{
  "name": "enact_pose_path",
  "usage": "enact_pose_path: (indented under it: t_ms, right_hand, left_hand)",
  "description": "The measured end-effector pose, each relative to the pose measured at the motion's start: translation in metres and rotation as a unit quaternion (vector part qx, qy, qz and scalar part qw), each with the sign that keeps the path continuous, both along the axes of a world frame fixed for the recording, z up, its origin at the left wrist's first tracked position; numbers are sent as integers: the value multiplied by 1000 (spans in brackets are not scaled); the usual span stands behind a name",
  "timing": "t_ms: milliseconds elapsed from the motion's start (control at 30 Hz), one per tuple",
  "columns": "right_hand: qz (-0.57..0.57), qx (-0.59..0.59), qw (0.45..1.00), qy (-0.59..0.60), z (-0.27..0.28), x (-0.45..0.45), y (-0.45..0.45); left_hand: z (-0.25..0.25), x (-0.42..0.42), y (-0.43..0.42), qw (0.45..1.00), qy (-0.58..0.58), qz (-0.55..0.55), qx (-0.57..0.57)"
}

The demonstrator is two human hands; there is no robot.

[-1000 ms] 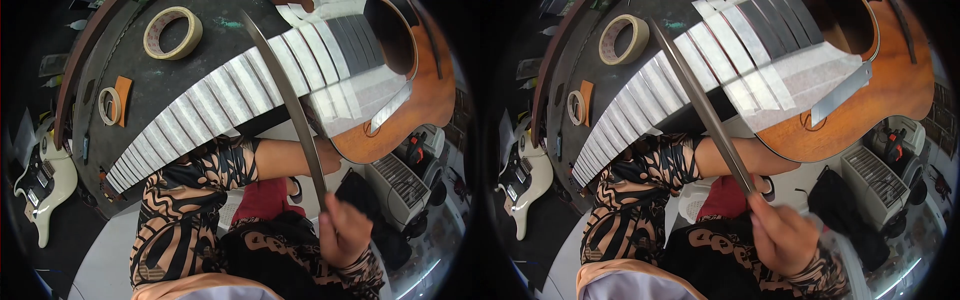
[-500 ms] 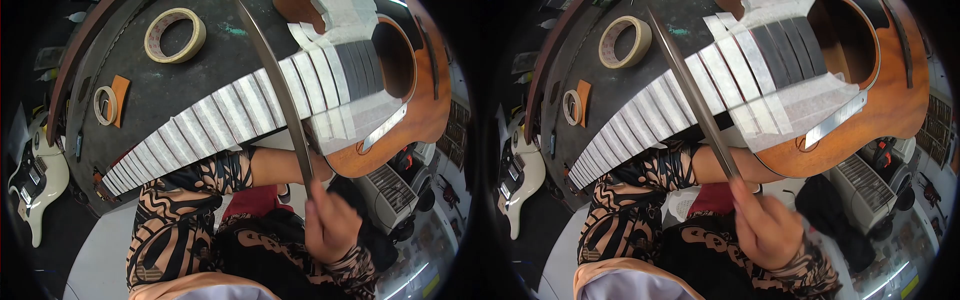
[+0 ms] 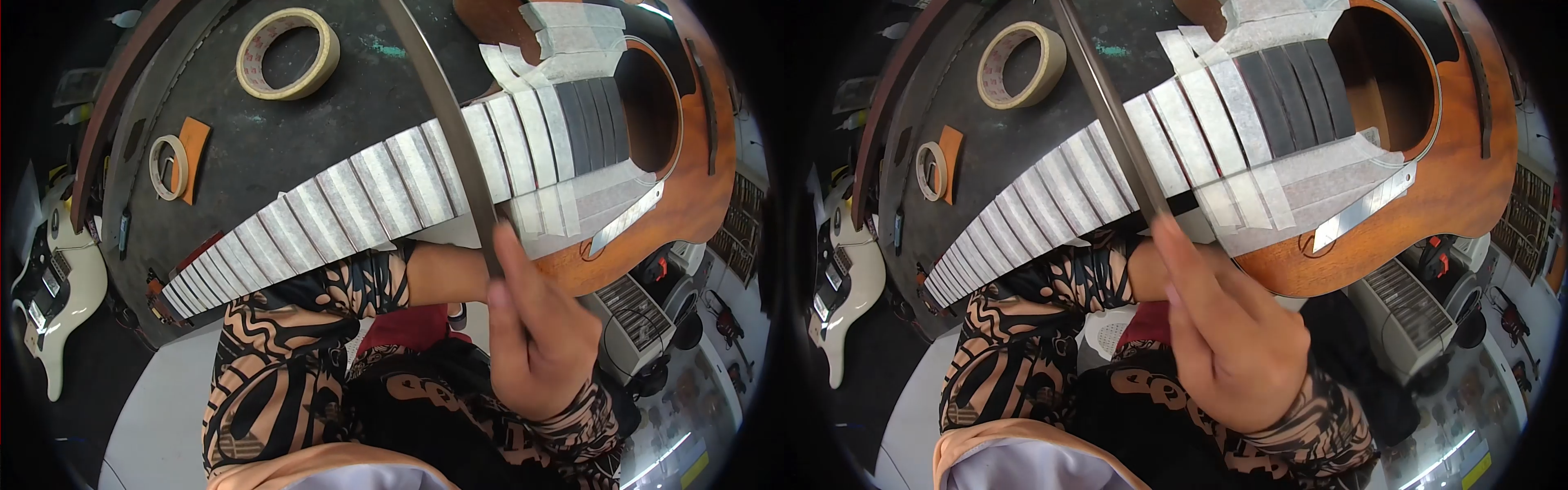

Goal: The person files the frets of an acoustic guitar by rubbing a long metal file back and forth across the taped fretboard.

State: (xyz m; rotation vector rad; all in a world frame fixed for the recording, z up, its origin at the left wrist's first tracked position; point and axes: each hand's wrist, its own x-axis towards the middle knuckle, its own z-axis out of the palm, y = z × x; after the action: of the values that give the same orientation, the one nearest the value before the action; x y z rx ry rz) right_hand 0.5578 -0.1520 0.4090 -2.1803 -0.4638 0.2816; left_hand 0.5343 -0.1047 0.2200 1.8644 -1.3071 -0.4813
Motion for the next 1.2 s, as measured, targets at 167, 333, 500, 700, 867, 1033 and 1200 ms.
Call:
enact_pose_path:
  t_ms: [167,333,500,700,867,1033,1200]
  right_hand:
    - [17,-47,998,25,11,-81,-69]
    - [7,-53,998,32,14,-75,-61]
    - [-12,13,997,81,7,19,1]
    - [-33,-25,999,-20,15,-45,-66]
    - [-30,-108,992,-64,15,-111,-107]
    - [11,-87,992,-89,4,-121,-88]
    - [19,-92,990,-102,-2,-120,-94]
  left_hand:
    - [-2,1,-17,1000,-7,13,-4]
    - [-2,6,-26,1000,-17,20,-5]
    - [-6,7,-30,999,-30,24,-7]
    - [-16,2,-41,998,-43,39,-7]
    - [-8,5,-33,997,-70,-4,41]
    - [10,13,-9,984,-27,109,-137]
    - [18,20,-14,953,-115,194,-204]
